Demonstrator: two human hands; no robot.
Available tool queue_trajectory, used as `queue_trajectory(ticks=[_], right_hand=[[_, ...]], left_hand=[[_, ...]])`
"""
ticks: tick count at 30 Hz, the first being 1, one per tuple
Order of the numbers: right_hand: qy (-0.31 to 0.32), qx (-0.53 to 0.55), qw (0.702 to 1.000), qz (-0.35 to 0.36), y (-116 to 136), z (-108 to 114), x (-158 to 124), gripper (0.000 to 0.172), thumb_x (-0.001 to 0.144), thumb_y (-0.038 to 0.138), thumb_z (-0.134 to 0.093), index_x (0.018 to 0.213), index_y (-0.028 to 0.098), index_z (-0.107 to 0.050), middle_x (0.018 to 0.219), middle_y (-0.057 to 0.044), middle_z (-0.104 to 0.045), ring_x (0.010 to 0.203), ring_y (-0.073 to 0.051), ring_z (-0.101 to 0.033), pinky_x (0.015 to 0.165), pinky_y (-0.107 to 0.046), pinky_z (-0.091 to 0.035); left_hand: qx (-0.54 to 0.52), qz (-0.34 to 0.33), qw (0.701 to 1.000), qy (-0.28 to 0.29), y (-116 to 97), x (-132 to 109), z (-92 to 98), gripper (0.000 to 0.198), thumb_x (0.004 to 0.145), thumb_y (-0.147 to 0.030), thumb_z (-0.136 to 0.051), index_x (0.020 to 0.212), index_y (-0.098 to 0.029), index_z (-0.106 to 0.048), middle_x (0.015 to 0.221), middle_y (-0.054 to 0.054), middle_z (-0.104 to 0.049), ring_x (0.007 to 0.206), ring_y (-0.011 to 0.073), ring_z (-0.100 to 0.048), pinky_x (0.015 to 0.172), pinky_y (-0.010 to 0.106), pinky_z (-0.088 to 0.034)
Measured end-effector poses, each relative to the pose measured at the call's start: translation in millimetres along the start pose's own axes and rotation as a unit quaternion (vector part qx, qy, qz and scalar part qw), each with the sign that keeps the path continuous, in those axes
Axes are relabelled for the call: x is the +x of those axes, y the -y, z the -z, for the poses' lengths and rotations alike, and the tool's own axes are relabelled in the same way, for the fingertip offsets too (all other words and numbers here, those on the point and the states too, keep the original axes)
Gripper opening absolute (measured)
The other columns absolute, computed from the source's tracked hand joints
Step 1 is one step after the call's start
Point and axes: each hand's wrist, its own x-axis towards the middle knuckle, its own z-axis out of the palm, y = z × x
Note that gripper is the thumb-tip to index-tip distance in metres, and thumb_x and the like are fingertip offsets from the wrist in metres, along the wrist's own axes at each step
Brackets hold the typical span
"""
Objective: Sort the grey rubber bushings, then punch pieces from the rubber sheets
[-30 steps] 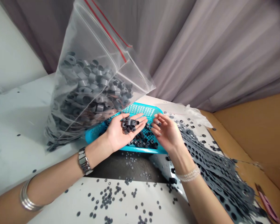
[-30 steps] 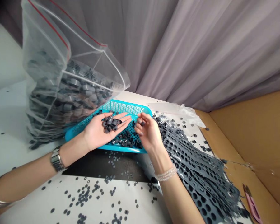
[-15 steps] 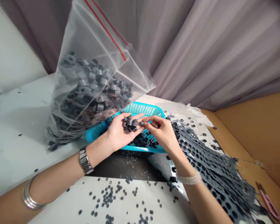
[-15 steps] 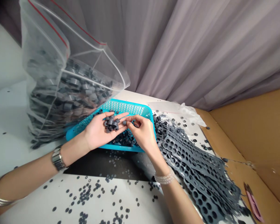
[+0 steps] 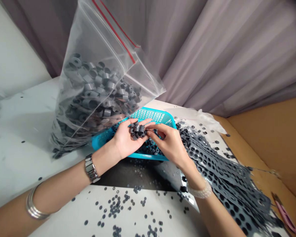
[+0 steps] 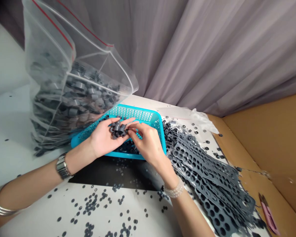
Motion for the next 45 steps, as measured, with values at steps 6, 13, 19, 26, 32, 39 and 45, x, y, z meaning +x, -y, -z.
queue_trajectory(ticks=[6,13,19,26,32,39,45], right_hand=[[-0.036,0.025,0.998,-0.042,-16,-1,3,0.019,0.087,0.028,-0.053,0.093,0.018,-0.069,0.052,0.007,-0.026,0.048,-0.010,-0.029,0.050,-0.026,-0.026],[-0.061,0.017,0.997,-0.036,-24,1,3,0.021,0.087,0.021,-0.050,0.099,0.016,-0.067,0.053,0.007,-0.031,0.049,-0.010,-0.032,0.051,-0.025,-0.029],[-0.021,-0.009,1.000,0.000,-9,9,2,0.027,0.089,0.028,-0.052,0.107,0.016,-0.069,0.056,0.004,-0.046,0.050,-0.010,-0.033,0.051,-0.026,-0.029],[0.037,-0.019,0.999,0.029,-7,5,1,0.026,0.087,0.024,-0.057,0.110,0.017,-0.068,0.084,-0.003,-0.068,0.056,-0.011,-0.042,0.056,-0.027,-0.036],[0.009,-0.003,1.000,0.023,-6,5,1,0.015,0.083,0.020,-0.060,0.096,0.018,-0.069,0.060,0.003,-0.050,0.051,-0.010,-0.033,0.053,-0.027,-0.030],[0.019,0.528,0.827,-0.195,-16,8,5,0.013,0.079,0.031,-0.052,0.071,0.021,-0.052,0.054,0.007,-0.028,0.045,-0.008,-0.016,0.040,-0.022,-0.013],[0.102,0.641,0.704,-0.289,-24,0,8,0.023,0.077,0.035,-0.046,0.063,0.018,-0.051,0.058,0.002,-0.045,0.041,-0.006,-0.019,0.037,-0.021,-0.007]], left_hand=[[-0.037,0.030,0.999,0.012,1,1,3.4,0.052,0.085,-0.022,-0.043,0.134,-0.003,-0.044,0.111,0.019,-0.067,0.100,0.0251,-0.066,0.089,0.036,-0.053],[-0.031,0.046,0.998,0.017,1,-1,0.9,0.051,0.087,-0.020,-0.039,0.131,0.006,-0.042,0.107,0.024,-0.066,0.101,0.0282,-0.065,0.089,0.037,-0.053],[-0.040,0.030,0.999,0.003,1,0,-1.4,0.041,0.087,-0.016,-0.039,0.124,-0.001,-0.050,0.084,0.014,-0.069,0.075,0.0207,-0.067,0.079,0.035,-0.055],[0.002,0.025,1.000,0.010,0,-2,-1.3,0.038,0.087,-0.017,-0.040,0.117,-0.002,-0.058,0.080,0.011,-0.070,0.073,0.0187,-0.065,0.067,0.029,-0.052],[-0.012,0.037,0.999,0.021,-1,-1,2.5,0.045,0.087,-0.020,-0.041,0.126,-0.002,-0.053,0.087,0.013,-0.071,0.076,0.0186,-0.065,0.071,0.029,-0.052],[-0.036,0.021,0.999,0.002,0,-1,0.2,0.051,0.085,-0.019,-0.041,0.131,0.002,-0.046,0.111,0.023,-0.065,0.098,0.0264,-0.066,0.088,0.036,-0.052],[-0.039,0.005,0.999,-0.030,1,-4,-7.0,0.054,0.084,-0.017,-0.039,0.135,0.002,-0.042,0.121,0.024,-0.060,0.105,0.0284,-0.064,0.088,0.036,-0.053]])
